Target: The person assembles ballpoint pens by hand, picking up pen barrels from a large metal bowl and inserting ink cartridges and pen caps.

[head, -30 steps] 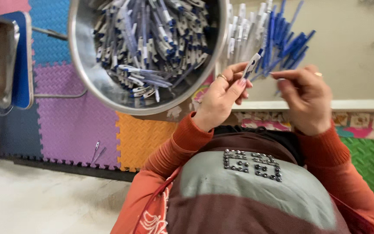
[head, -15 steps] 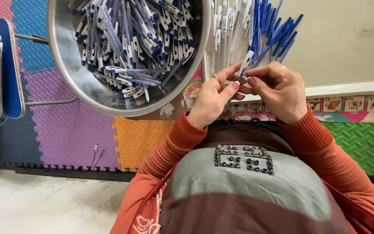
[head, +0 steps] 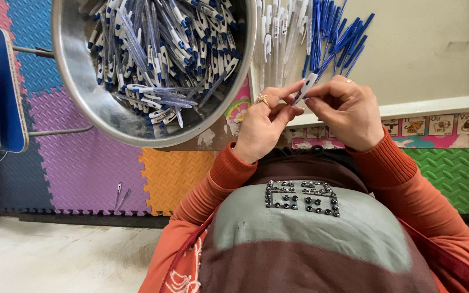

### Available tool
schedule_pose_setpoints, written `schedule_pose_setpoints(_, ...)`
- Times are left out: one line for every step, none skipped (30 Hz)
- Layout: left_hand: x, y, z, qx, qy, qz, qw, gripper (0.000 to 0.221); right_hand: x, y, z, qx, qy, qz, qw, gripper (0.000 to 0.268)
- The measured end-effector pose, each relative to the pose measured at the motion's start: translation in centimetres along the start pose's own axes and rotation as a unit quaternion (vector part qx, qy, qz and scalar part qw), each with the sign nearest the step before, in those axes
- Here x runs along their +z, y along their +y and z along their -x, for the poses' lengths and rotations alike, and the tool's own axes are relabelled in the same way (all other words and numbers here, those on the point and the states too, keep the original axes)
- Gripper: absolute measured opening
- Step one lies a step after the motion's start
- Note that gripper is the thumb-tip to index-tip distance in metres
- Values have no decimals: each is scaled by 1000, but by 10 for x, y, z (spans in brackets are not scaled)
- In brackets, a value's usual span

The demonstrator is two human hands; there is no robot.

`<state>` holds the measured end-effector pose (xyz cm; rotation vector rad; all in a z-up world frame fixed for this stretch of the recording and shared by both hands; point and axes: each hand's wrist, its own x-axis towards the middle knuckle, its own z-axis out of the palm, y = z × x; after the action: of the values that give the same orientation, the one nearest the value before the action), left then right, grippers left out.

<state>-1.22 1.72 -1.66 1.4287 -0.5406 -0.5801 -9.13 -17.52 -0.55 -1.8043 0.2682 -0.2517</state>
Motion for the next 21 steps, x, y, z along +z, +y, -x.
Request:
schedule_pose_setpoints(1, 1, 1, -1, 0, 0, 1000, 44, 0, 0, 1, 1, 0, 0, 1000, 11)
schedule_pose_setpoints(2, 1, 1, 15, 13, -31, 999, 44, 0, 0, 1, 4, -1, 2, 1000, 11)
schedule_pose_setpoints(3, 2, 1, 31, 26, -62, 997, 44, -1, -1, 1, 8, -2, 4, 1000, 11)
schedule_pose_setpoints(3, 0, 2, 31, 26, -62, 997, 44, 1, 2, 2, 8, -2, 4, 1000, 11)
schedule_pose_setpoints(3, -2, 3, 36, 31, -63, 997, 44, 3, 4, 2, 6, 3, 20, 1000, 10)
schedule_pose_setpoints(4, -3, 3, 40, 37, -64, 996, 44, 4, 6, 3, 3, 9, 36, 999, 10)
schedule_pose_setpoints(4, -4, 4, 40, 37, -64, 996, 44, 7, 9, 5, 3, 8, 36, 999, 10)
schedule_pose_setpoints(5, -5, 5, 34, 46, -62, 996, 44, 10, 11, 6, -7, 26, 45, 999, 11)
schedule_pose_setpoints(5, -6, 6, 28, 54, -60, 996, 43, 13, 14, 8, -18, 44, 55, 997, 12)
schedule_pose_setpoints(7, -10, 6, 28, 55, -60, 996, 43, 15, 13, 8, -18, 44, 55, 997, 12)
schedule_pose_setpoints(8, -13, 6, 30, 59, -56, 996, 45, 17, 13, 9, -36, 57, 58, 996, 12)
schedule_pose_setpoints(10, -17, 6, 31, 63, -52, 996, 46, 19, 13, 9, -55, 69, 61, 994, 12)
schedule_pose_setpoints(12, -16, 6, 31, 64, -52, 996, 46, 20, 11, 11, -55, 69, 61, 994, 12)
schedule_pose_setpoints(14, -16, 6, 31, 67, -57, 996, 47, 22, 8, 11, -54, 83, 49, 994, 12)
schedule_pose_setpoints(16, -15, 6, 32, 70, -63, 995, 48, 24, 5, 12, -53, 96, 37, 993, 11)
schedule_pose_setpoints(16, -14, 6, 32, 69, -62, 995, 48, 24, 7, 12, -54, 96, 37, 993, 11)
schedule_pose_setpoints(16, -13, 6, 36, 71, -71, 994, 47, 23, 9, 13, -52, 94, 33, 994, 11)
schedule_pose_setpoints(16, -12, 6, 39, 73, -80, 993, 47, 23, 11, 13, -50, 92, 28, 994, 11)
schedule_pose_setpoints(16, -12, 5, 39, 73, -80, 993, 47, 21, 12, 13, -50, 93, 28, 994, 11)
schedule_pose_setpoints(16, -11, 6, 36, 73, -66, 995, 46, 19, 13, 13, -36, 81, 24, 996, 11)
schedule_pose_setpoints(16, -11, 6, 34, 73, -52, 995, 46, 17, 14, 13, -22, 70, 19, 997, 12)
